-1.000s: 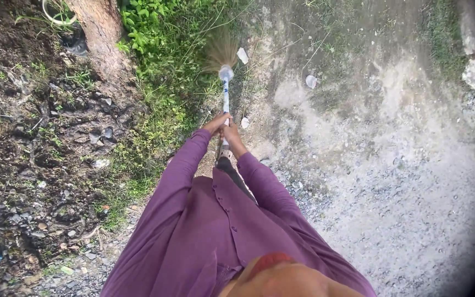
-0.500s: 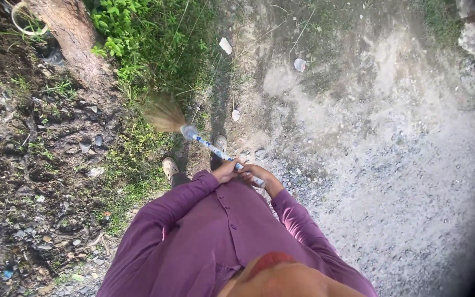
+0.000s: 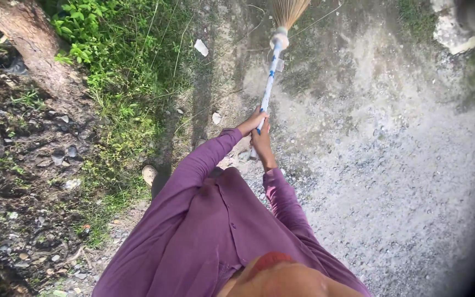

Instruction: Sweeping dirt and trash on an outdoor path using a broom.

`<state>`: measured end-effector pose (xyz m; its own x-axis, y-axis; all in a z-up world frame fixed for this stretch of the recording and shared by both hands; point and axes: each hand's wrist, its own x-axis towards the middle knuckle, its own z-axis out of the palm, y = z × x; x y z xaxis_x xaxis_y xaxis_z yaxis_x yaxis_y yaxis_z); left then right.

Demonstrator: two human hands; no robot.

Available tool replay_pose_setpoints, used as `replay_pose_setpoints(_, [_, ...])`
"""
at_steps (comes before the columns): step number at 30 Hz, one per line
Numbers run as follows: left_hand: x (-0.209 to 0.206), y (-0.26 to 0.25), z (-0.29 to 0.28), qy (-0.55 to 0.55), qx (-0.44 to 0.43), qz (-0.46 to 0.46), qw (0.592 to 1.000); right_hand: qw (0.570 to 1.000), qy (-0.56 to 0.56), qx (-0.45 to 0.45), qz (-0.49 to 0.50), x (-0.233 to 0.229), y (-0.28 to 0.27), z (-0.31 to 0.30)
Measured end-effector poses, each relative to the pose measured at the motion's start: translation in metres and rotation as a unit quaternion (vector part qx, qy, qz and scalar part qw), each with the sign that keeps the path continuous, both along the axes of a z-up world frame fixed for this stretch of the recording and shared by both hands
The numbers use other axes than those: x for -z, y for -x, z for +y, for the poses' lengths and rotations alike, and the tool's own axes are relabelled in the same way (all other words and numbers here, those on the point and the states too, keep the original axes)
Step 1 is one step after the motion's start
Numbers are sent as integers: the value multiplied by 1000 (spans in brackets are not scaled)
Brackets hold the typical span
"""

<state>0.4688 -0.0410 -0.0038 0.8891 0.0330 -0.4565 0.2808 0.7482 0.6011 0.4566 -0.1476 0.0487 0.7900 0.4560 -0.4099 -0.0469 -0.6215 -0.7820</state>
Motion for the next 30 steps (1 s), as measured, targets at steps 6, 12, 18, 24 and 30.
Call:
replay_pose_setpoints(6, [1,25,33,-142,-182,62,971,937,-111,-80,322,-62,-19,42])
replay_pose_setpoints(12, [50,142,102,-273,-266,218,899,750,-159,-79,637,5,27,116])
replay_pose_setpoints(18, [15,152,213,-60,-104,288,950,616,-127,18,778,188,57,207])
replay_pose_setpoints(24, [52,-1,182,8,-72,161,984,782,-149,109,596,142,-94,167])
replay_pose_setpoints(30, [-28,-62,205,-65,100,113,986,958,-76,107,256,-3,-88,208])
